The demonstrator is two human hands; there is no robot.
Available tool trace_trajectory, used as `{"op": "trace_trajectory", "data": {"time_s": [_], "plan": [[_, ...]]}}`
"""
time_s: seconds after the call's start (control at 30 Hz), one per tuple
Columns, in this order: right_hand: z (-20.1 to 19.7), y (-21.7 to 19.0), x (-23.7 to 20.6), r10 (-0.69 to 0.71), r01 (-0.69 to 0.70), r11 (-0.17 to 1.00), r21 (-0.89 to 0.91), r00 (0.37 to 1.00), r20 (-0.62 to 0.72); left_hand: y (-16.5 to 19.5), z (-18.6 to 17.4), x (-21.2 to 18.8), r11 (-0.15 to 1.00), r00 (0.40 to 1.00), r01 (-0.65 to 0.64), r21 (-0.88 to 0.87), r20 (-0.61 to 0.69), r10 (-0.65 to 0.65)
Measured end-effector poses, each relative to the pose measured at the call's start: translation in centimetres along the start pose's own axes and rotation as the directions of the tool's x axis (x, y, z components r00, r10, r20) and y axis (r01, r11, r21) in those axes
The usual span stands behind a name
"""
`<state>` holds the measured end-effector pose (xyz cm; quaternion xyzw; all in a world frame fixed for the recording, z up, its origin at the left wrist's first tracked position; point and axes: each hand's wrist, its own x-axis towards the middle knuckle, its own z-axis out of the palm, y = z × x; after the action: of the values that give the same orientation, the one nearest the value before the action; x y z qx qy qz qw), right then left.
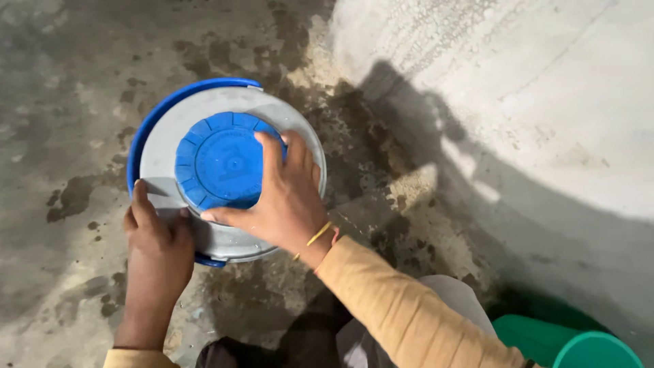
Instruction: The person picks up an insulated water jug, carries it across the room, and picks up a blue lid from a ledge. They place the lid on the jug opening, press and twist it to seal it, then carry the capped jug to a row of similar containers and set it in place.
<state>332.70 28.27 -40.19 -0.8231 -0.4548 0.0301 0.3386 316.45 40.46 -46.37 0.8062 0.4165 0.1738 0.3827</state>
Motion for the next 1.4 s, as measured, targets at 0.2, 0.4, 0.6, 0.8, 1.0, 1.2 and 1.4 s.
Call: {"op": "trace_trajectory", "data": {"time_s": [0.2,0.4,0.6,0.8,1.0,1.2,1.4], "plan": [[-1.4,3.8,1.7,-0.270,0.265,0.963,0.049,0.945,0.187,2.5,0.2,-0.9,0.934,0.979,-0.152,0.324,-0.083,0.188],[-0.5,0.0,0.5,-0.065,0.067,0.997,-0.024,0.995,0.075,4.1,0.1,-0.8,0.966,0.985,-0.166,0.196,-0.002,0.170],[0.2,-1.6,0.2,-0.005,0.004,0.996,-0.090,1.000,-0.008,4.1,-0.4,-0.5,0.982,0.985,-0.167,0.091,-0.030,0.170],[0.6,-2.7,-1.1,0.073,-0.075,0.990,-0.119,0.997,-0.019,4.7,-0.8,-0.6,0.989,0.985,-0.139,0.054,-0.100,0.144],[0.8,-2.8,-1.0,0.041,-0.044,0.996,-0.082,0.998,-0.041,6.3,-1.7,-0.3,0.996,0.990,0.026,-0.086,-0.138,-0.037],[0.6,0.6,-0.1,-0.091,0.089,0.993,0.083,0.996,0.024,6.3,-0.9,-0.4,0.951,0.984,0.083,-0.297,-0.127,-0.126],[0.2,0.9,0.2,-0.190,0.187,0.977,0.106,0.982,0.017,5.0,-0.5,-0.1,0.900,0.972,0.093,-0.426,-0.157,-0.175]]}}
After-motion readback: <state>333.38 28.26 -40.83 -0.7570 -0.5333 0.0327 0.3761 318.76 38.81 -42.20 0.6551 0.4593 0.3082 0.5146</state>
